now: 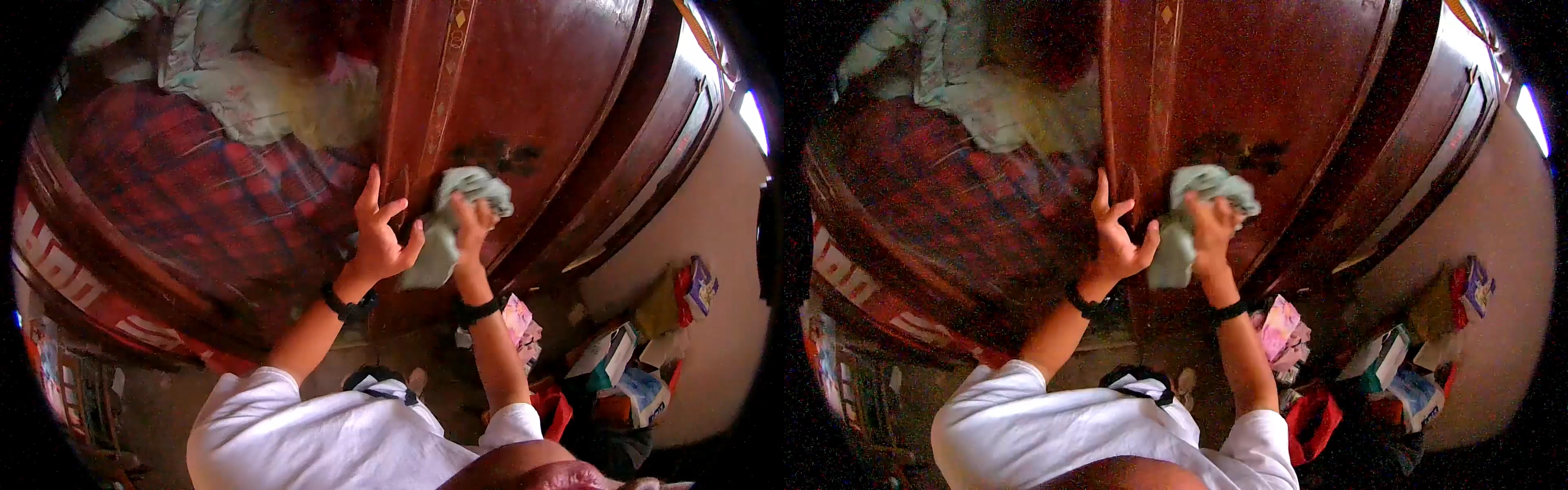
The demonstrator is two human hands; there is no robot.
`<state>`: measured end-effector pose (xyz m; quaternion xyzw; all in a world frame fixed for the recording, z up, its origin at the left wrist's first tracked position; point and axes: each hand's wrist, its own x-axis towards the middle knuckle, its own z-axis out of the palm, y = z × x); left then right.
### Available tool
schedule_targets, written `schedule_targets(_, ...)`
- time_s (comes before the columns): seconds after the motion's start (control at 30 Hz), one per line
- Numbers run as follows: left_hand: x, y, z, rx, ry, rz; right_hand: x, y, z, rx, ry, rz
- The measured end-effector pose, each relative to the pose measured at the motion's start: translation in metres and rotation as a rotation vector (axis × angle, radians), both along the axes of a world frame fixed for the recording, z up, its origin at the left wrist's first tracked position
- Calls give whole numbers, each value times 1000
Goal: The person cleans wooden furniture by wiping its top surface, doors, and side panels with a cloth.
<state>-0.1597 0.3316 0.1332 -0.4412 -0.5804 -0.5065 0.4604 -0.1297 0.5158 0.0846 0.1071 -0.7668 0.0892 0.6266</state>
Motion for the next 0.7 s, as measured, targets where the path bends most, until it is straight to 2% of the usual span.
schedule_targets(0.07,2,-3,-1,-16,-1,4,11,-21,-2,149,3,-31)
schedule_targets(0.13,2,-4,-1,-28,6,-19,29,-40,16,-52,-162,179)
schedule_targets(0.2,0,-2,-4,-15,2,-28,23,-33,25,2,-126,146)
schedule_targets(0.37,-2,-4,-6,-33,5,-14,55,-37,138,83,-265,115)
schedule_targets(0.5,-2,-3,-8,-30,-53,27,51,-48,174,46,-220,114)
schedule_targets(0.6,-1,-3,-7,7,-93,-48,33,-42,144,17,-43,158)
schedule_targets(0.63,-3,-2,-6,8,-82,-53,32,-43,124,-66,-52,207)
schedule_targets(0.7,-3,-2,-6,22,-69,-100,20,-32,69,-24,-19,104)
